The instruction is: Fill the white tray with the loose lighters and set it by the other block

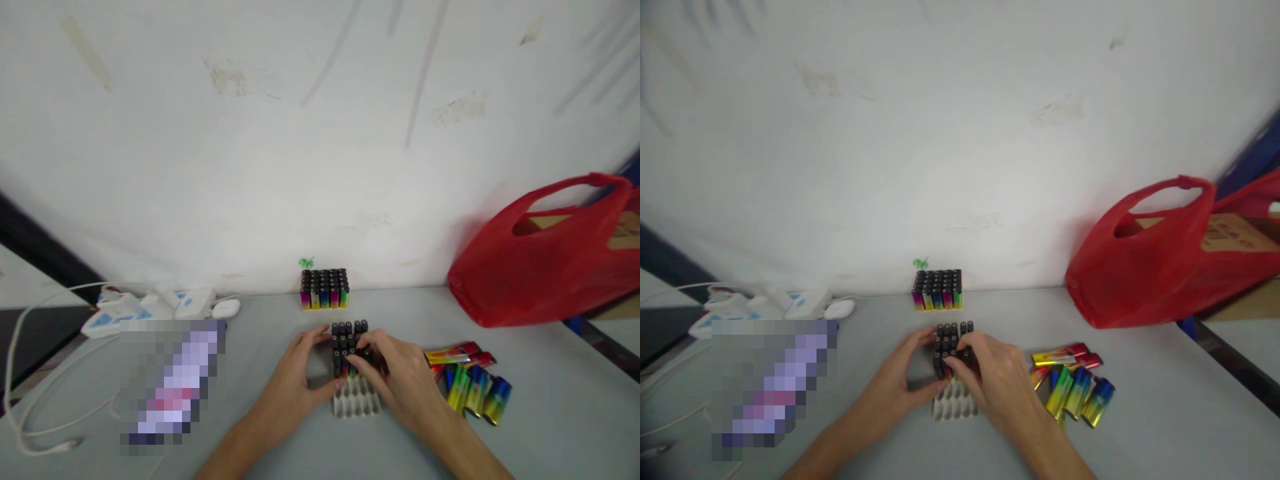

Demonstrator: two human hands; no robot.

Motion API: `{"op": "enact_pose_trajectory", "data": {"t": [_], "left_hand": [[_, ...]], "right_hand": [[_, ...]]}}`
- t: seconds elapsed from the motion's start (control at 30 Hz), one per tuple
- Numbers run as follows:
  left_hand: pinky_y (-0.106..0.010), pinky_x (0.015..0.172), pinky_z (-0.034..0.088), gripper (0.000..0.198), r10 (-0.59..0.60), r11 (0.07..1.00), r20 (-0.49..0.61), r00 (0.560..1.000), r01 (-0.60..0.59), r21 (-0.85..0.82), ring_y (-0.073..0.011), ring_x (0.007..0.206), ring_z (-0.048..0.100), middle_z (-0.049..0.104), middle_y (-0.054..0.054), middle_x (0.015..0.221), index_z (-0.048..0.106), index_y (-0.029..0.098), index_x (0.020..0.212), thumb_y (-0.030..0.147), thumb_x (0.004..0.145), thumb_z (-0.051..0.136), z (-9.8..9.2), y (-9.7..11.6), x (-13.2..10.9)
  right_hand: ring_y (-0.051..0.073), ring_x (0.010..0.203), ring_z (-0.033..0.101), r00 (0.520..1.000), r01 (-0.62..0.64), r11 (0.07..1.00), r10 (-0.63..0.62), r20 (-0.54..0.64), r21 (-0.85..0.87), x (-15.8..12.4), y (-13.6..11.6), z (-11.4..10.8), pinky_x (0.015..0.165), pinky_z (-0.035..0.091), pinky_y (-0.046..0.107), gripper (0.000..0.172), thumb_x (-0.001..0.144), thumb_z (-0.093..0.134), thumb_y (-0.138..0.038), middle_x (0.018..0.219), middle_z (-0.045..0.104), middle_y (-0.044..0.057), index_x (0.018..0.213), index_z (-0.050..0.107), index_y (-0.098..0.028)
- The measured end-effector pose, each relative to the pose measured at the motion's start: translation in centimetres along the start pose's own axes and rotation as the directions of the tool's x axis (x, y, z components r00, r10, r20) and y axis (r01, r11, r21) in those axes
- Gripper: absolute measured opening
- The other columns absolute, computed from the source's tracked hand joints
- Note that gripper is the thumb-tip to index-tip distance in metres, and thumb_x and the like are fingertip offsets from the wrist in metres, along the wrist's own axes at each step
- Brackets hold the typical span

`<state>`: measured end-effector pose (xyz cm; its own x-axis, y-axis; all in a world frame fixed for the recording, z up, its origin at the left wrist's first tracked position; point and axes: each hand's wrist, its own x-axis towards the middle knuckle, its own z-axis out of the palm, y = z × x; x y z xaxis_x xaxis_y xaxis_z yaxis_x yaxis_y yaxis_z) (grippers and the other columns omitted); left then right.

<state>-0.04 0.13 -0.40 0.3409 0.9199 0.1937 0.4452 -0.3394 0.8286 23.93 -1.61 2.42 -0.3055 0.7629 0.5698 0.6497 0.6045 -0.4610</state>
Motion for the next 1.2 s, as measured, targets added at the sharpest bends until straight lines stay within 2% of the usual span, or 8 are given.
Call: {"op": "enact_pose_trajectory", "data": {"t": [0.3, 0.47, 0.57, 0.7, 0.83, 1.07, 1.13, 1.2], "left_hand": [[-0.056, 0.127, 0.044, 0.077, -0.01, 1.0, 0.006, 1.0, 0.01, 0.0, -0.0341, 0.145, 0.06, 0.066, -0.01, 0.154, 0.056, 0.03, 0.153, 0.021, 0.086, 0.093, 0.0, 0.3, 0.1], [-0.056, 0.127, 0.044, 0.077, -0.02, 1.0, 0.006, 1.0, 0.02, -0.016, -0.0346, 0.144, 0.061, 0.066, -0.011, 0.154, 0.056, 0.03, 0.153, 0.023, 0.086, 0.093, 0.0, 0.3, 0.1], [-0.056, 0.126, 0.045, 0.078, -0.027, 0.999, 0.001, 1.0, 0.027, -0.027, -0.035, 0.143, 0.062, 0.067, -0.011, 0.153, 0.056, 0.029, 0.153, 0.023, 0.085, 0.093, -0.1, 0.3, 0.1], [-0.057, 0.125, 0.046, 0.078, -0.039, 0.999, 0.0, 0.999, 0.039, -0.027, -0.0363, 0.142, 0.063, 0.068, -0.012, 0.151, 0.057, 0.028, 0.152, 0.023, 0.083, 0.093, -0.1, 0.5, 0.1], [-0.058, 0.126, 0.045, 0.077, -0.05, 0.999, 0.001, 0.999, 0.05, -0.017, -0.036, 0.142, 0.063, 0.068, -0.012, 0.152, 0.057, 0.029, 0.152, 0.024, 0.084, 0.093, -0.1, 0.6, 0.0], [-0.056, 0.126, 0.045, 0.076, -0.048, 0.999, 0.01, 0.999, 0.048, -0.016, -0.0348, 0.142, 0.062, 0.067, -0.011, 0.153, 0.057, 0.028, 0.152, 0.024, 0.085, 0.092, -0.1, 0.5, 0.1], [-0.056, 0.126, 0.045, 0.077, -0.046, 0.999, 0.013, 0.999, 0.047, -0.011, -0.0345, 0.142, 0.062, 0.067, -0.011, 0.152, 0.056, 0.028, 0.153, 0.024, 0.085, 0.093, -0.1, 0.5, 0.1], [-0.056, 0.126, 0.045, 0.078, -0.04, 0.999, 0.014, 0.999, 0.04, -0.01, -0.0345, 0.143, 0.062, 0.067, -0.011, 0.153, 0.055, 0.028, 0.153, 0.024, 0.085, 0.093, -0.2, 0.5, 0.1]], "right_hand": [[0.016, 0.057, 0.064, 0.999, -0.033, 0.999, 0.033, -0.025, -0.015, -0.2, 0.0, 0.3, 0.061, 0.044, 0.028, 0.019, 0.117, 0.051, -0.04, 0.073, 0.068, -0.005, 0.121, 0.058, -0.023], [0.02, 0.061, 0.064, 0.96, -0.268, 0.937, 0.241, -0.144, -0.223, 0.1, 0.4, -0.4, 0.065, 0.042, 0.032, 0.012, 0.11, 0.05, -0.029, 0.072, 0.064, -0.003, 0.116, 0.058, -0.022], [0.03, 0.084, 0.069, 0.9, -0.431, 0.728, 0.392, -0.192, -0.534, 0.6, 0.6, -1.4, 0.074, 0.044, 0.038, 0.011, 0.098, 0.057, -0.026, 0.091, 0.069, 0.009, 0.108, 0.061, -0.021], [0.042, 0.097, 0.066, 0.818, -0.459, 0.358, 0.528, -0.229, -0.813, 0.8, 0.9, -2.5, 0.078, 0.045, 0.047, 0.027, 0.101, 0.059, -0.042, 0.102, 0.067, 0.022, 0.104, 0.066, -0.016], [0.046, 0.103, 0.066, 0.759, -0.49, 0.223, 0.584, -0.287, -0.842, 0.4, 1.6, -3.2, 0.081, 0.046, 0.051, 0.038, 0.108, 0.051, -0.047, 0.111, 0.066, 0.025, 0.112, 0.067, -0.013], [0.043, 0.09, 0.076, 0.668, -0.517, 0.202, 0.703, -0.244, -0.832, -0.1, 2.7, -3.3, 0.077, 0.052, 0.049, 0.044, 0.112, 0.044, -0.05, 0.109, 0.066, 0.022, 0.119, 0.064, -0.011], [0.044, 0.093, 0.076, 0.69, -0.505, 0.253, 0.692, -0.211, -0.825, -0.3, 3.1, -2.8, 0.074, 0.053, 0.046, 0.045, 0.112, 0.045, -0.051, 0.108, 0.066, 0.022, 0.122, 0.062, -0.011], [0.046, 0.1, 0.074, 0.749, -0.461, 0.329, 0.642, -0.163, -0.824, -0.6, 3.4, -2.2, 0.075, 0.054, 0.045, 0.04, 0.112, 0.048, -0.047, 0.107, 0.066, 0.022, 0.124, 0.062, -0.011]]}}
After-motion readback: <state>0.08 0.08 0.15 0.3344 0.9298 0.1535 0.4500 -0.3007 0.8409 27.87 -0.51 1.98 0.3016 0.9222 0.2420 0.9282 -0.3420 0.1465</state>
